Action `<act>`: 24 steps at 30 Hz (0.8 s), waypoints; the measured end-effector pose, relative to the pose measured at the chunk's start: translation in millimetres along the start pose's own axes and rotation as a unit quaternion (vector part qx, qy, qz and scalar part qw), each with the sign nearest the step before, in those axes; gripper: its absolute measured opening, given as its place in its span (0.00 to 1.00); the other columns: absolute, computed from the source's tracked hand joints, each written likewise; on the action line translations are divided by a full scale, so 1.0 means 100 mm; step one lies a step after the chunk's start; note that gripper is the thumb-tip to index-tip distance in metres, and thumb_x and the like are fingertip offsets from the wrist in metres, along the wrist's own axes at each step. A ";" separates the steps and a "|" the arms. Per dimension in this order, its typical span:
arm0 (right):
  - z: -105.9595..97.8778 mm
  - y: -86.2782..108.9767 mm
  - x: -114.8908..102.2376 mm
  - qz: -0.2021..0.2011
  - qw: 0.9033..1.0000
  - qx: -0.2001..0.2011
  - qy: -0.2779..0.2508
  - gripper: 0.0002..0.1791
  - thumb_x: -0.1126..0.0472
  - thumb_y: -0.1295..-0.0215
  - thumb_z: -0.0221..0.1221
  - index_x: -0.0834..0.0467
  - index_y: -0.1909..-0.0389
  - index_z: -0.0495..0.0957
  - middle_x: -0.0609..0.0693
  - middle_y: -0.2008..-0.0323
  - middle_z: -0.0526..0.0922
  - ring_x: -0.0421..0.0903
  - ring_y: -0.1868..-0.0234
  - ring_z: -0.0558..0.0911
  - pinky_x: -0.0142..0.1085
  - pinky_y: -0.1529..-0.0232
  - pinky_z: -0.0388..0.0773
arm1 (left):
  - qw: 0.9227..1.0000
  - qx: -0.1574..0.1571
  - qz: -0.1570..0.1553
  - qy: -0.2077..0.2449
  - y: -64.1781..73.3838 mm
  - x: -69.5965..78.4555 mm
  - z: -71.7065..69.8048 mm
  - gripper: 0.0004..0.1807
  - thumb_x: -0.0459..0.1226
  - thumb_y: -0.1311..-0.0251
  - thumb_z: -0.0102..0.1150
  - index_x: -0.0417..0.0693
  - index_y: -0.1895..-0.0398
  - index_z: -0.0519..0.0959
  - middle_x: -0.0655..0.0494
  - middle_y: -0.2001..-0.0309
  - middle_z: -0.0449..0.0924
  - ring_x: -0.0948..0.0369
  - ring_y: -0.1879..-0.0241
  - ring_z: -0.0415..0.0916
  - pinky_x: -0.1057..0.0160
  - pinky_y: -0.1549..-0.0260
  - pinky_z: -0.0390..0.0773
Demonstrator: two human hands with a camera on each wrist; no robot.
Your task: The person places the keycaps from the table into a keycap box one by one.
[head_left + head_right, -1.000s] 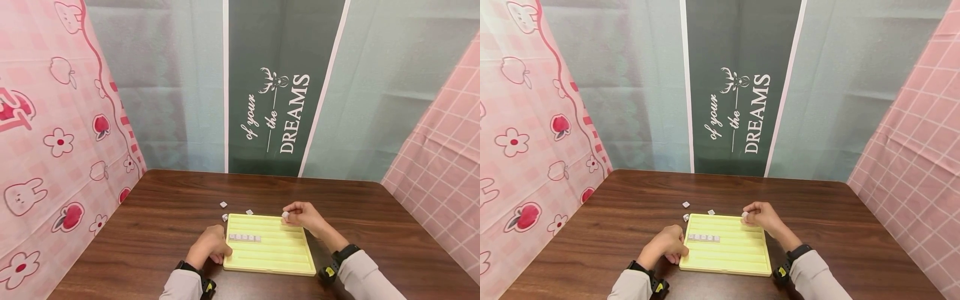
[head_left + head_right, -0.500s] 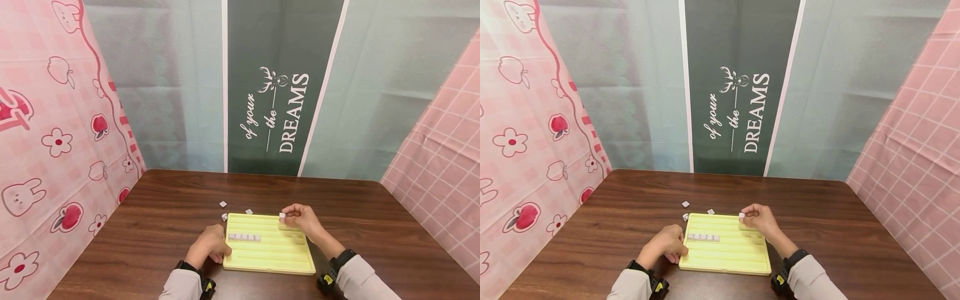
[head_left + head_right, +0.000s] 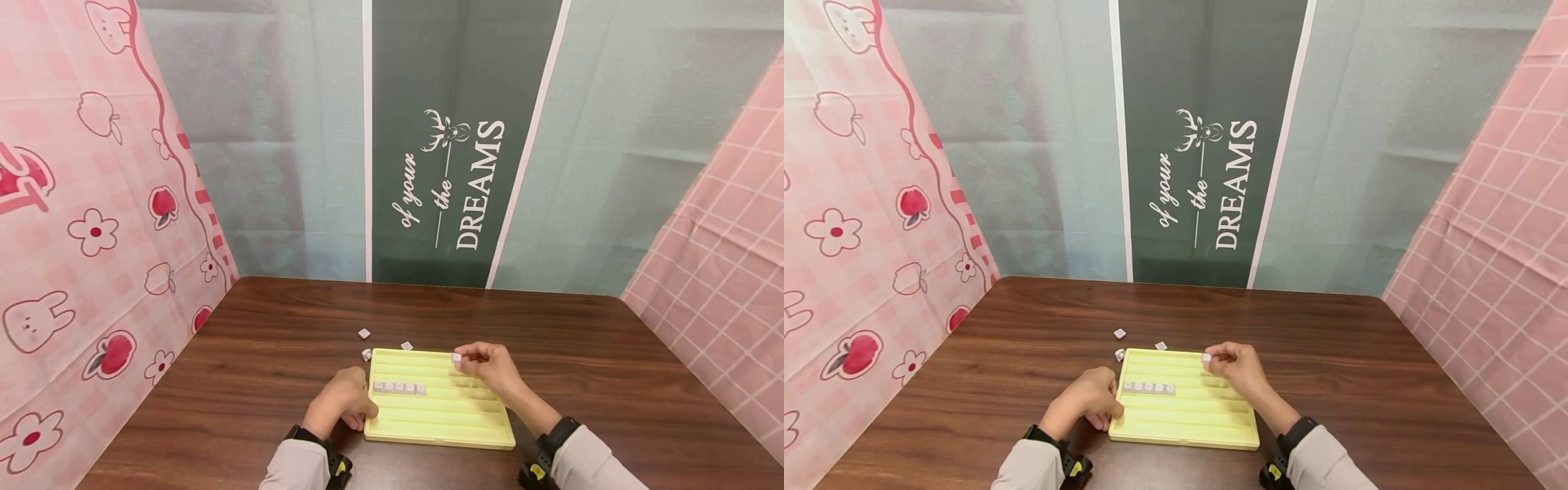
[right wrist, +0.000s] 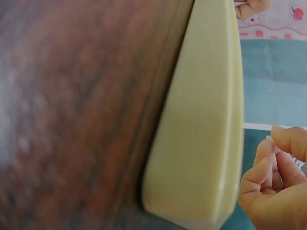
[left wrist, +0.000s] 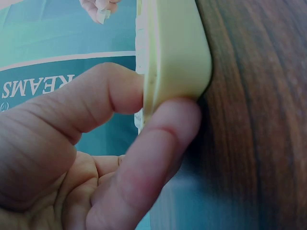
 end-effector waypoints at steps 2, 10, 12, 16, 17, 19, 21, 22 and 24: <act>0.00 0.00 0.00 0.000 1.000 0.001 -0.001 0.12 0.65 0.54 0.63 0.64 0.66 0.77 0.55 0.70 0.78 0.47 0.73 0.74 0.39 0.73 0.76 | 1.000 0.000 0.001 0.002 0.00 0.00 0.00 0.09 0.24 0.70 0.58 0.36 0.88 0.66 0.48 0.95 0.70 0.59 0.94 0.70 0.63 0.93 0.74; 0.04 -0.01 0.00 -0.006 1.000 -0.020 -0.005 0.12 0.65 0.54 0.63 0.66 0.66 0.77 0.56 0.69 0.78 0.47 0.72 0.75 0.39 0.70 0.76 | 1.000 0.000 -0.006 0.004 0.00 -0.02 -0.01 0.10 0.24 0.70 0.59 0.36 0.87 0.66 0.47 0.94 0.70 0.58 0.94 0.70 0.62 0.93 0.74; 0.06 -0.01 0.00 -0.007 1.000 -0.023 -0.002 0.12 0.66 0.54 0.63 0.66 0.66 0.77 0.56 0.71 0.78 0.47 0.73 0.75 0.39 0.71 0.76 | 1.000 -0.001 -0.007 0.005 0.00 -0.03 -0.01 0.10 0.24 0.69 0.59 0.36 0.87 0.66 0.47 0.94 0.71 0.58 0.94 0.70 0.63 0.93 0.74; 0.10 0.00 -0.01 0.000 0.999 -0.034 0.008 0.11 0.69 0.55 0.62 0.66 0.67 0.77 0.55 0.74 0.77 0.46 0.74 0.74 0.36 0.73 0.76 | 1.000 -0.002 -0.006 0.008 0.00 -0.02 -0.01 0.10 0.24 0.69 0.59 0.36 0.87 0.66 0.46 0.93 0.71 0.58 0.94 0.71 0.63 0.93 0.74; 0.11 0.00 -0.01 0.002 0.999 -0.038 0.012 0.11 0.69 0.55 0.62 0.66 0.67 0.77 0.55 0.75 0.77 0.46 0.75 0.74 0.35 0.74 0.76 | 1.000 -0.002 -0.005 0.008 0.00 -0.02 -0.01 0.10 0.24 0.69 0.59 0.36 0.87 0.66 0.46 0.93 0.71 0.58 0.94 0.71 0.63 0.93 0.74; 0.14 0.02 -0.03 0.003 0.999 -0.048 0.020 0.11 0.69 0.55 0.62 0.67 0.67 0.77 0.54 0.76 0.76 0.46 0.75 0.74 0.33 0.76 0.75 | 1.000 -0.002 -0.005 0.010 -0.01 -0.02 0.00 0.10 0.24 0.70 0.58 0.36 0.87 0.66 0.46 0.93 0.71 0.58 0.94 0.70 0.63 0.93 0.74; 0.16 0.03 -0.04 -0.004 0.998 -0.059 0.033 0.10 0.69 0.55 0.61 0.67 0.68 0.76 0.54 0.76 0.76 0.45 0.77 0.74 0.33 0.79 0.74 | 1.000 -0.001 -0.005 0.010 -0.01 -0.02 0.00 0.10 0.24 0.70 0.58 0.36 0.87 0.66 0.46 0.94 0.71 0.58 0.94 0.70 0.63 0.93 0.74; 0.18 0.04 -0.06 -0.010 0.997 -0.065 0.040 0.10 0.69 0.55 0.61 0.67 0.69 0.76 0.54 0.77 0.76 0.45 0.77 0.74 0.33 0.80 0.73 | 1.000 -0.001 -0.004 0.010 -0.01 -0.02 -0.01 0.09 0.24 0.70 0.58 0.36 0.87 0.66 0.46 0.94 0.71 0.58 0.94 0.70 0.63 0.93 0.74; 0.22 0.05 -0.09 -0.025 0.995 -0.081 0.052 0.09 0.70 0.54 0.60 0.67 0.69 0.76 0.53 0.78 0.76 0.44 0.79 0.73 0.33 0.83 0.72 | 1.000 0.000 -0.002 0.009 -0.01 -0.01 0.00 0.09 0.24 0.70 0.58 0.36 0.87 0.66 0.47 0.94 0.70 0.58 0.94 0.70 0.63 0.93 0.74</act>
Point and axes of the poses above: each hand's wrist, its own y-axis away from the middle knuckle, its own z-axis out of the palm, x = y × z, the point moved 8 cm from there along -y, towards the middle knuckle
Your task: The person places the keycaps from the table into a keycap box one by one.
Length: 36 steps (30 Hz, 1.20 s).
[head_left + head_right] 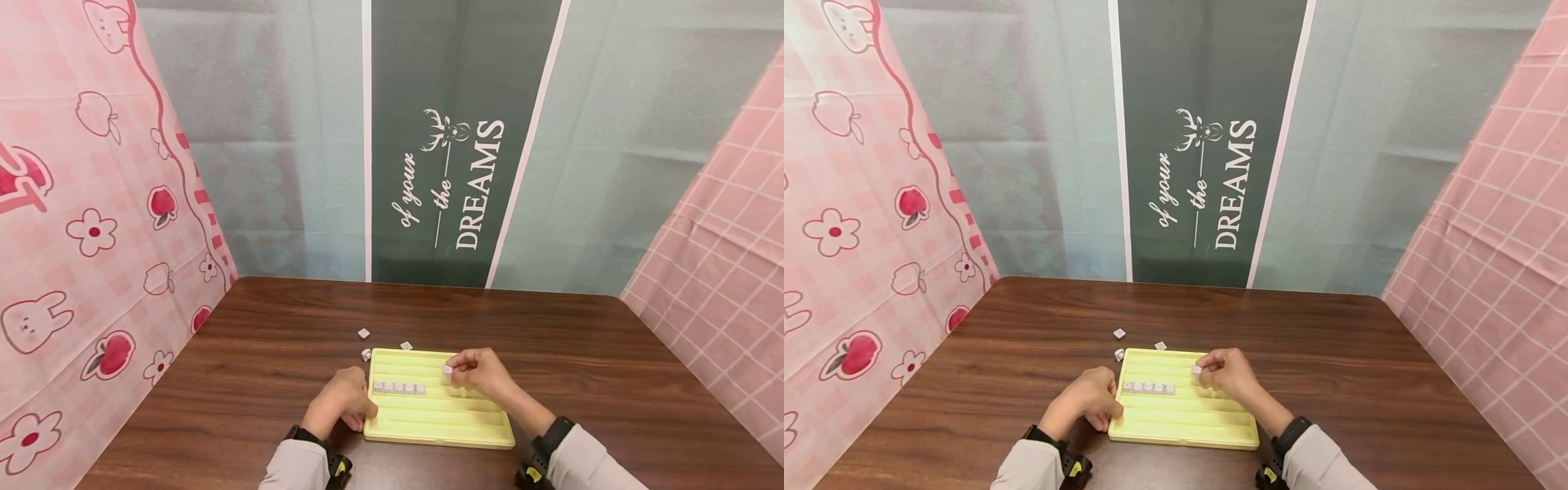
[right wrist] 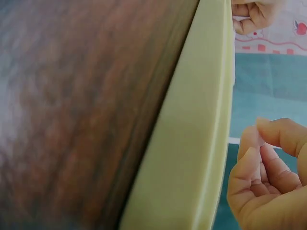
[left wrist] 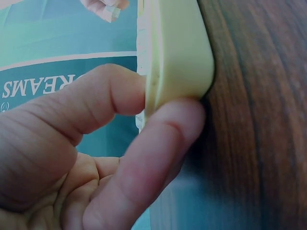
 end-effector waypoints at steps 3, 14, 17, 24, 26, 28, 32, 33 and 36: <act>0.06 0.00 -0.02 -0.016 1.000 -0.019 0.012 0.08 0.72 0.54 0.59 0.67 0.70 0.76 0.53 0.79 0.75 0.43 0.80 0.72 0.31 0.86 0.70 | 1.000 0.000 0.000 -0.001 0.00 0.00 0.00 0.09 0.24 0.70 0.58 0.36 0.88 0.66 0.47 0.94 0.70 0.58 0.94 0.70 0.63 0.93 0.74; 0.23 0.00 -0.06 -0.020 0.997 -0.038 0.067 0.08 0.73 0.60 0.60 0.64 0.74 0.77 0.49 0.82 0.74 0.41 0.82 0.69 0.30 0.85 0.68 | 1.000 -0.002 0.001 0.001 0.01 0.01 0.00 0.09 0.24 0.69 0.58 0.36 0.88 0.67 0.47 0.94 0.71 0.58 0.94 0.70 0.63 0.94 0.74; 0.25 -0.01 -0.08 -0.028 0.996 -0.034 0.081 0.08 0.73 0.61 0.62 0.64 0.75 0.78 0.48 0.83 0.74 0.40 0.82 0.68 0.29 0.85 0.67 | 1.000 -0.002 -0.001 0.002 0.01 0.00 0.00 0.09 0.23 0.69 0.58 0.36 0.87 0.66 0.47 0.94 0.71 0.58 0.94 0.70 0.63 0.93 0.74; 0.31 -0.03 -0.11 -0.029 0.994 -0.048 0.096 0.08 0.73 0.63 0.63 0.63 0.76 0.78 0.47 0.84 0.72 0.40 0.83 0.67 0.28 0.86 0.65 | 1.000 -0.003 -0.002 -0.003 0.00 0.00 0.00 0.09 0.24 0.70 0.58 0.36 0.88 0.66 0.48 0.94 0.70 0.59 0.94 0.70 0.63 0.93 0.74; 0.32 -0.03 -0.12 -0.029 0.993 -0.052 0.102 0.09 0.73 0.63 0.63 0.62 0.76 0.78 0.46 0.85 0.71 0.39 0.83 0.66 0.29 0.85 0.65 | 1.000 -0.003 -0.003 -0.003 0.00 0.00 0.00 0.09 0.24 0.70 0.58 0.36 0.88 0.66 0.48 0.94 0.70 0.59 0.94 0.70 0.63 0.93 0.74; 0.34 -0.03 -0.13 -0.028 0.992 -0.057 0.109 0.09 0.73 0.64 0.63 0.62 0.76 0.78 0.46 0.85 0.71 0.39 0.83 0.66 0.29 0.85 0.65 | 1.000 -0.002 -0.003 -0.002 0.00 -0.01 0.00 0.09 0.24 0.70 0.58 0.36 0.88 0.67 0.47 0.94 0.71 0.59 0.94 0.70 0.63 0.93 0.74; 0.35 -0.03 -0.12 -0.019 0.991 -0.062 0.118 0.10 0.72 0.63 0.63 0.61 0.76 0.77 0.46 0.85 0.70 0.40 0.83 0.66 0.30 0.84 0.65 | 1.000 -0.002 -0.001 0.002 -0.01 -0.02 0.01 0.09 0.24 0.70 0.58 0.36 0.88 0.66 0.47 0.94 0.71 0.59 0.94 0.70 0.63 0.94 0.74; 0.36 -0.03 -0.12 -0.016 0.991 -0.063 0.118 0.10 0.72 0.63 0.63 0.61 0.76 0.77 0.46 0.85 0.70 0.40 0.83 0.66 0.31 0.84 0.65 | 1.000 -0.002 -0.001 0.003 -0.01 -0.02 0.01 0.09 0.24 0.70 0.58 0.36 0.87 0.66 0.47 0.94 0.71 0.59 0.94 0.70 0.63 0.94 0.74; 0.37 -0.04 -0.11 -0.012 0.991 -0.065 0.120 0.10 0.72 0.64 0.63 0.61 0.76 0.77 0.47 0.85 0.70 0.41 0.83 0.67 0.32 0.83 0.66 | 1.000 -0.002 0.000 0.005 -0.01 -0.02 0.01 0.09 0.24 0.70 0.58 0.36 0.87 0.66 0.47 0.94 0.71 0.59 0.94 0.70 0.63 0.94 0.74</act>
Point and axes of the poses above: each hand's wrist, its own y-axis away from the middle knuckle, its own z-axis out of the palm, x = y × z, the point moved 8 cm from there along -y, towards the middle knuckle
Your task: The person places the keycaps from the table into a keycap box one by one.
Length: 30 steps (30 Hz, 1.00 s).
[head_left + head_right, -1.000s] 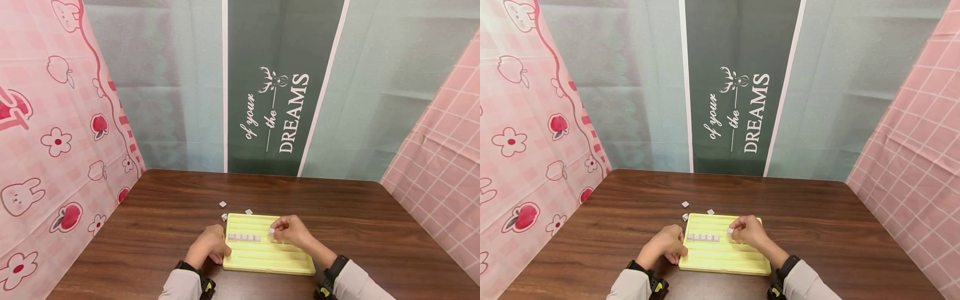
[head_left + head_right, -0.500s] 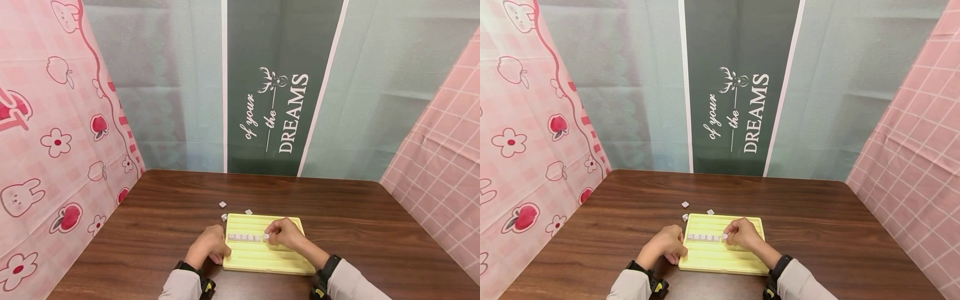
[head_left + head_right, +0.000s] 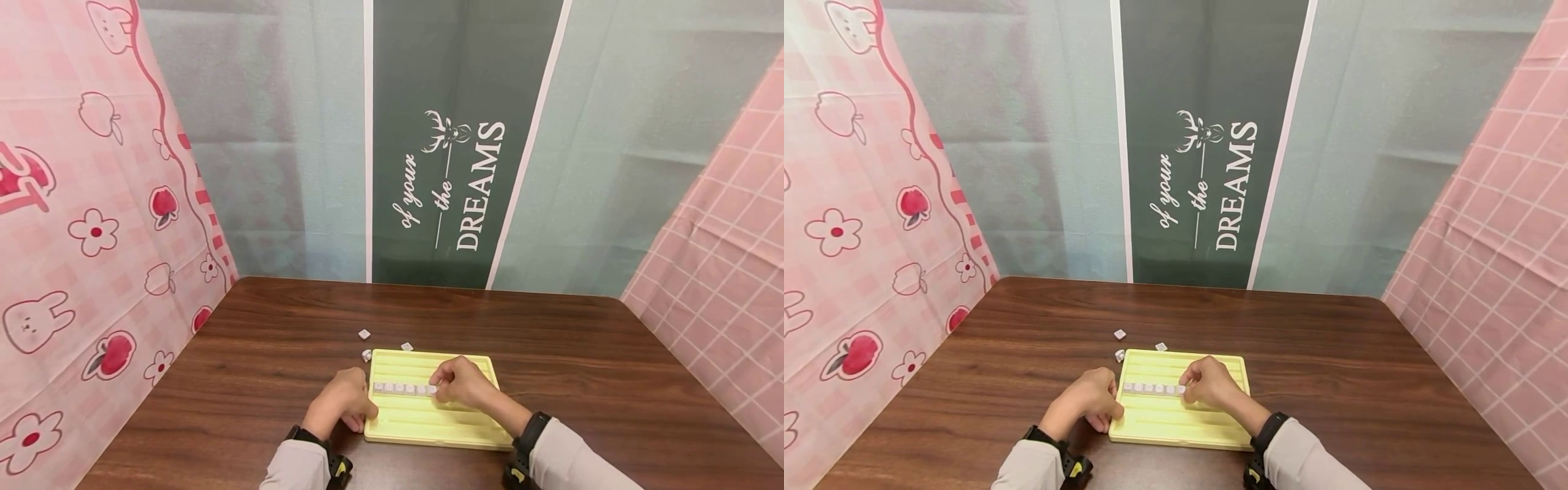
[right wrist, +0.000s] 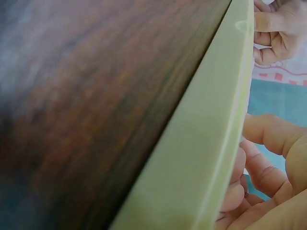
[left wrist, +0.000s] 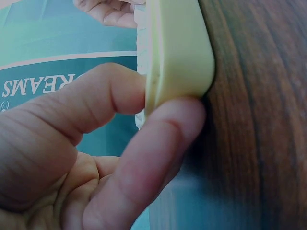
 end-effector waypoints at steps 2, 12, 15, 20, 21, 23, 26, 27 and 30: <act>0.01 0.00 0.00 0.000 1.000 -0.002 0.001 0.10 0.72 0.64 0.64 0.61 0.76 0.77 0.47 0.85 0.70 0.41 0.83 0.67 0.32 0.84 0.66 | 1.000 0.000 0.000 0.000 0.00 0.00 0.00 0.10 0.24 0.70 0.58 0.36 0.87 0.66 0.47 0.94 0.71 0.58 0.94 0.70 0.63 0.94 0.74; 0.03 0.00 0.03 0.005 1.000 -0.005 0.000 0.11 0.71 0.63 0.64 0.60 0.75 0.77 0.47 0.85 0.70 0.41 0.83 0.66 0.31 0.85 0.64 | 1.000 0.000 -0.002 0.000 0.01 -0.01 0.01 0.10 0.24 0.70 0.59 0.36 0.87 0.66 0.47 0.94 0.70 0.58 0.94 0.70 0.63 0.93 0.74; 0.02 0.00 0.02 0.008 1.000 -0.002 0.001 0.11 0.71 0.64 0.64 0.60 0.74 0.77 0.48 0.85 0.70 0.41 0.83 0.66 0.31 0.85 0.64 | 1.000 -0.002 -0.002 0.000 0.00 -0.01 0.01 0.10 0.24 0.70 0.59 0.37 0.88 0.66 0.47 0.94 0.71 0.58 0.94 0.70 0.63 0.93 0.74; 0.00 0.01 0.02 0.016 1.000 0.004 -0.005 0.12 0.71 0.64 0.65 0.61 0.73 0.77 0.49 0.84 0.70 0.41 0.83 0.66 0.31 0.85 0.63 | 1.000 0.000 0.002 -0.009 0.00 -0.01 -0.01 0.10 0.25 0.69 0.59 0.37 0.88 0.66 0.48 0.94 0.71 0.59 0.94 0.70 0.63 0.94 0.74; 0.00 0.01 0.01 0.017 1.000 0.006 -0.006 0.12 0.71 0.64 0.65 0.61 0.73 0.77 0.49 0.84 0.70 0.42 0.83 0.66 0.31 0.84 0.64 | 1.000 0.000 0.003 -0.011 0.00 -0.01 -0.01 0.10 0.26 0.69 0.59 0.37 0.88 0.66 0.48 0.94 0.71 0.59 0.94 0.70 0.63 0.94 0.74; -0.02 0.01 0.02 0.017 1.000 0.011 -0.001 0.12 0.70 0.64 0.65 0.61 0.73 0.77 0.49 0.83 0.71 0.42 0.82 0.67 0.32 0.84 0.65 | 1.000 -0.002 0.005 -0.011 0.00 -0.01 -0.01 0.10 0.26 0.68 0.59 0.37 0.88 0.66 0.48 0.94 0.71 0.60 0.94 0.70 0.64 0.93 0.74; -0.05 0.02 0.04 0.019 0.999 0.022 0.014 0.11 0.69 0.63 0.65 0.60 0.73 0.77 0.48 0.83 0.71 0.42 0.82 0.68 0.32 0.83 0.66 | 1.000 -0.009 0.010 0.000 0.01 -0.01 -0.02 0.09 0.27 0.66 0.59 0.37 0.89 0.67 0.49 0.93 0.71 0.60 0.94 0.70 0.63 0.93 0.74; -0.05 0.01 0.05 0.020 0.999 0.026 0.018 0.11 0.69 0.62 0.65 0.60 0.73 0.77 0.47 0.83 0.71 0.42 0.82 0.68 0.32 0.84 0.66 | 1.000 -0.012 0.012 0.006 0.01 -0.01 -0.02 0.09 0.27 0.65 0.59 0.37 0.89 0.67 0.48 0.93 0.71 0.60 0.94 0.71 0.63 0.93 0.74; -0.07 0.02 0.05 0.021 0.999 0.032 0.029 0.10 0.68 0.61 0.65 0.60 0.74 0.77 0.47 0.83 0.71 0.42 0.82 0.68 0.32 0.84 0.67 | 0.999 -0.017 0.016 0.025 0.03 0.00 -0.04 0.11 0.29 0.64 0.61 0.37 0.88 0.67 0.48 0.93 0.72 0.59 0.93 0.71 0.63 0.92 0.74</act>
Point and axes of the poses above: each hand's wrist, its own y-axis away from the middle knuckle, its own z-axis out of the palm, x = y × z, the point moved 8 cm from there along -y, towards the middle knuckle
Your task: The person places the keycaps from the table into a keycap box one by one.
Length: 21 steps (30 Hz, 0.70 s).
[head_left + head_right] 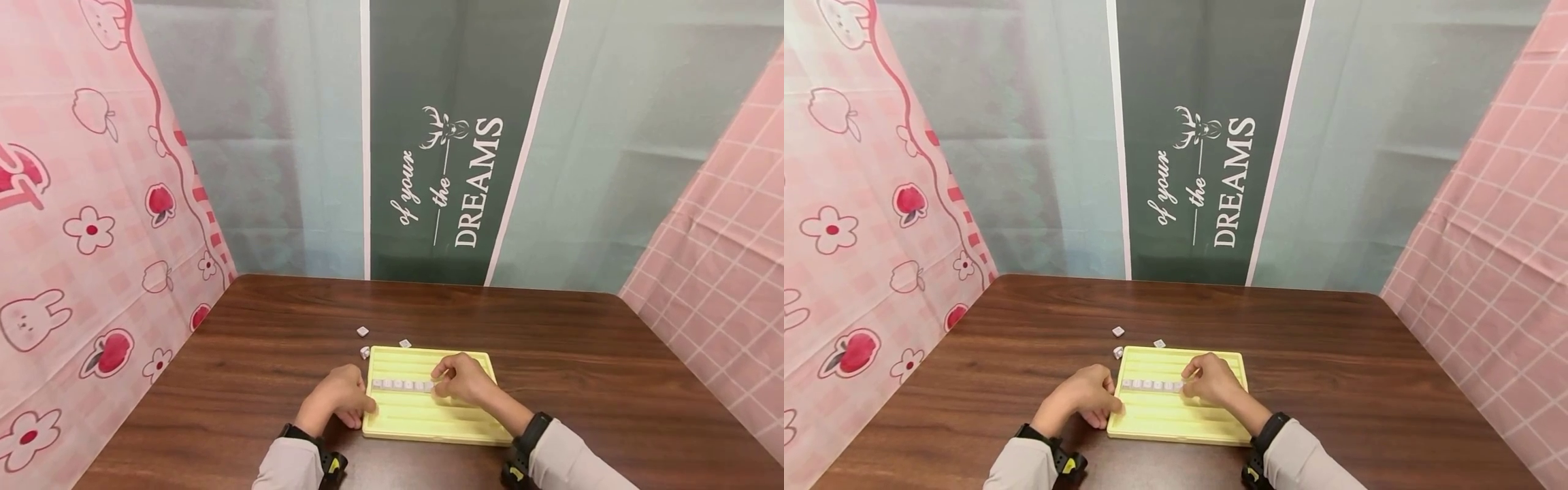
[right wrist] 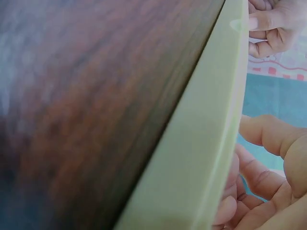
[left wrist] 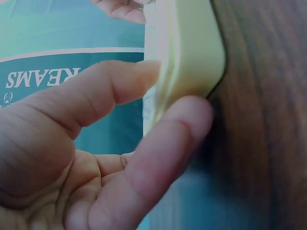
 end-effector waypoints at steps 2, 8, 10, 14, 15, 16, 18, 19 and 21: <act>-0.01 0.00 -0.02 0.000 1.000 0.002 0.007 0.10 0.68 0.61 0.65 0.60 0.74 0.77 0.47 0.84 0.71 0.42 0.83 0.68 0.32 0.84 0.67 | 1.000 -0.002 0.000 0.007 0.01 0.00 -0.03 0.13 0.30 0.65 0.63 0.38 0.86 0.66 0.47 0.92 0.72 0.59 0.93 0.71 0.63 0.92 0.75; -0.06 0.01 -0.12 -0.015 0.999 0.008 0.036 0.11 0.69 0.63 0.65 0.61 0.73 0.77 0.47 0.85 0.70 0.41 0.84 0.68 0.32 0.85 0.66 | 1.000 -0.004 -0.004 0.004 0.01 0.01 -0.09 0.16 0.32 0.64 0.65 0.38 0.82 0.65 0.46 0.90 0.72 0.59 0.92 0.72 0.63 0.91 0.75; -0.06 0.01 -0.14 -0.018 0.999 0.008 0.043 0.11 0.68 0.63 0.65 0.61 0.73 0.77 0.47 0.84 0.70 0.41 0.84 0.67 0.32 0.85 0.66 | 1.000 -0.004 -0.006 0.003 0.01 0.01 -0.10 0.16 0.32 0.64 0.65 0.38 0.82 0.65 0.46 0.90 0.72 0.59 0.92 0.72 0.63 0.91 0.75; -0.07 0.03 -0.18 -0.023 0.997 0.008 0.075 0.10 0.65 0.60 0.65 0.59 0.73 0.77 0.45 0.84 0.71 0.40 0.82 0.68 0.32 0.84 0.66 | 1.000 0.001 -0.003 -0.004 -0.01 0.02 -0.12 0.16 0.32 0.64 0.65 0.38 0.81 0.65 0.46 0.90 0.72 0.59 0.91 0.72 0.63 0.92 0.75; -0.08 0.03 -0.20 -0.026 0.996 0.012 0.090 0.10 0.64 0.60 0.64 0.59 0.72 0.77 0.45 0.83 0.71 0.40 0.82 0.69 0.32 0.84 0.66 | 1.000 0.004 0.000 -0.012 -0.01 0.03 -0.13 0.16 0.33 0.64 0.66 0.38 0.80 0.65 0.46 0.89 0.72 0.59 0.91 0.72 0.63 0.92 0.75; -0.10 0.04 -0.22 -0.027 0.994 0.017 0.106 0.10 0.63 0.59 0.64 0.58 0.72 0.77 0.44 0.83 0.71 0.39 0.82 0.69 0.32 0.84 0.66 | 1.000 0.007 0.004 -0.022 -0.02 0.05 -0.14 0.17 0.34 0.64 0.66 0.38 0.79 0.66 0.47 0.88 0.72 0.59 0.91 0.72 0.63 0.92 0.74; -0.14 0.06 -0.26 -0.029 0.989 0.030 0.139 0.10 0.60 0.58 0.64 0.58 0.71 0.77 0.43 0.82 0.71 0.39 0.82 0.69 0.32 0.85 0.66 | 0.999 0.016 0.012 -0.044 -0.02 0.08 -0.17 0.18 0.36 0.64 0.67 0.38 0.77 0.66 0.49 0.87 0.71 0.59 0.90 0.71 0.64 0.92 0.74; -0.17 0.07 -0.28 -0.027 0.987 0.036 0.153 0.11 0.59 0.57 0.64 0.57 0.71 0.78 0.43 0.82 0.71 0.39 0.82 0.69 0.32 0.85 0.66 | 0.998 0.021 0.018 -0.056 -0.02 0.10 -0.18 0.19 0.37 0.64 0.67 0.38 0.75 0.66 0.49 0.86 0.71 0.59 0.89 0.71 0.64 0.92 0.74; -0.21 0.09 -0.31 -0.023 0.983 0.042 0.176 0.12 0.58 0.57 0.64 0.57 0.70 0.78 0.44 0.80 0.72 0.40 0.81 0.69 0.33 0.85 0.66 | 0.996 0.029 0.029 -0.079 -0.03 0.14 -0.21 0.20 0.38 0.64 0.67 0.39 0.73 0.67 0.50 0.85 0.69 0.59 0.89 0.70 0.65 0.92 0.72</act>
Point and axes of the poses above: each hand's wrist, its own y-axis away from the middle knuckle, its own z-axis out of the palm, x = y × z, the point moved 8 cm from there along -y, towards the middle knuckle
